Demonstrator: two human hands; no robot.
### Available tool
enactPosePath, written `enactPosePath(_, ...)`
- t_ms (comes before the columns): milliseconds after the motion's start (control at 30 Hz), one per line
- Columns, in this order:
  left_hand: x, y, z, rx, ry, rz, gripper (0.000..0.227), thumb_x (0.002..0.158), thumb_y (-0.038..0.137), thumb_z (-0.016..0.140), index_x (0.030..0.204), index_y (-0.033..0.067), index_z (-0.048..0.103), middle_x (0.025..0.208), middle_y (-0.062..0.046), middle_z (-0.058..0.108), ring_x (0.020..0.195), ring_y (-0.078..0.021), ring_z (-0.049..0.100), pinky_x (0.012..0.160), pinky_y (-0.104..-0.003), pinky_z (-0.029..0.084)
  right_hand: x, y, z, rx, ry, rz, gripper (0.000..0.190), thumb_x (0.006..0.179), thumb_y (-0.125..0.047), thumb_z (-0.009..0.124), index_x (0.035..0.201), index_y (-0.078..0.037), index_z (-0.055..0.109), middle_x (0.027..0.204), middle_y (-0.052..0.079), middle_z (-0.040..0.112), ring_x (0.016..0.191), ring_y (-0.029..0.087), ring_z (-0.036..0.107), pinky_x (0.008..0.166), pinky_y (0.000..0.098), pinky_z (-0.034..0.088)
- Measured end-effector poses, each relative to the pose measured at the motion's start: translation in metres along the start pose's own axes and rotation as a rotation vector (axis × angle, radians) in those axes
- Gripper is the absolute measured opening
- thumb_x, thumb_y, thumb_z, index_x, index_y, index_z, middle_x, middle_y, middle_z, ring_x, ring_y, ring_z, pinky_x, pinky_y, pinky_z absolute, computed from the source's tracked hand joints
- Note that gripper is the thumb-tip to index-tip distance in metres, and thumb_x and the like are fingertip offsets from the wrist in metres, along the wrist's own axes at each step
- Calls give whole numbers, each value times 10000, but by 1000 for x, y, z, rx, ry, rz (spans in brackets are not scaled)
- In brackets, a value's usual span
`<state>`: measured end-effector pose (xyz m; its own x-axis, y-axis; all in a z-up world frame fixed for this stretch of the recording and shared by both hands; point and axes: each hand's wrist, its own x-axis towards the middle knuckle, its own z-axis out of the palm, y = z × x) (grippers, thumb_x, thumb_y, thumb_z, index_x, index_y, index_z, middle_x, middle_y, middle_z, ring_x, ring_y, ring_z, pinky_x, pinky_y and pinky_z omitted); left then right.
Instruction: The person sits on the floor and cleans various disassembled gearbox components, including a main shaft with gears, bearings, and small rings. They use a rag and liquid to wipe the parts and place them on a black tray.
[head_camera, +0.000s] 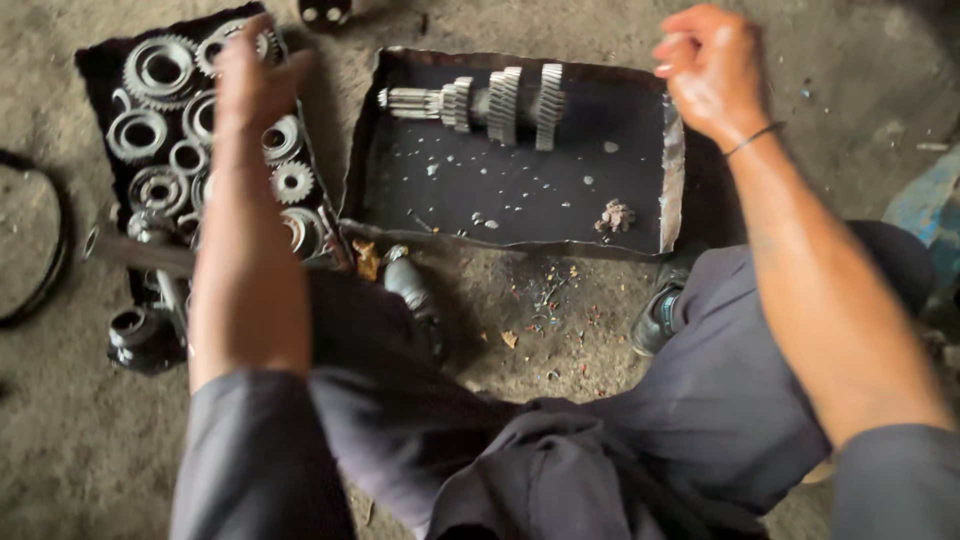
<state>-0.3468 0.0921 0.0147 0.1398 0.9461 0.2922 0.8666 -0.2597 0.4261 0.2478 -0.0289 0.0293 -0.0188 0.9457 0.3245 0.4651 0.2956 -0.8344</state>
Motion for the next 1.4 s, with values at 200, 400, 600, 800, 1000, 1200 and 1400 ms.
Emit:
enactPosePath(200,14,87,33,-20,-119,185,578,882,278,851,1327,-16,629,1249,-283,676,1157,-463,632,965,-464,523,15,-44,-48,-270,-132,-54,202,1103,32,489,1027,106,661,906,177,722,796,233,752,700,329,616)
enactPosePath(400,6,117,17,-83,-189,86,646,832,312,822,1351,3,592,1244,-287,658,1169,-450,611,995,-463,496,65,-81,-70,-526,-301,-89,213,1112,-12,532,969,87,655,852,178,728,814,252,751,758,362,614)
enactPosePath(600,-2,111,12,-26,-321,-50,643,823,334,811,1343,20,600,1239,-265,665,1177,-430,616,996,-458,494,96,-44,-72,-693,-453,-212,135,1020,-47,623,1021,84,655,830,198,732,820,289,753,748,404,611)
enactPosePath(800,-12,98,21,10,-367,-7,526,821,325,812,1230,27,666,1195,-257,686,1140,-443,631,971,-478,512,113,84,-10,-1208,-613,-762,125,803,-234,709,730,-141,751,917,14,764,944,250,745,694,438,565)
enactPosePath(1000,-24,81,33,229,-622,-134,410,817,298,760,1157,81,685,1085,-232,715,1037,-427,679,901,-501,551,71,151,113,-662,-536,-185,170,930,-222,668,866,-89,752,891,155,720,823,402,686,753,505,559)
enactPosePath(1200,10,5,137,355,-835,-67,339,886,287,721,1126,59,652,1021,-216,732,975,-411,708,850,-511,566,65,235,208,-532,-446,-44,233,991,-276,653,1007,-62,745,1069,200,714,1061,409,655,930,512,526)
enactPosePath(1400,29,-41,328,151,-550,105,394,871,307,737,1113,13,636,1005,-221,720,922,-414,691,791,-516,548,55,369,258,-413,-447,81,262,979,-166,578,1132,30,661,1152,275,666,1096,470,620,919,527,495)
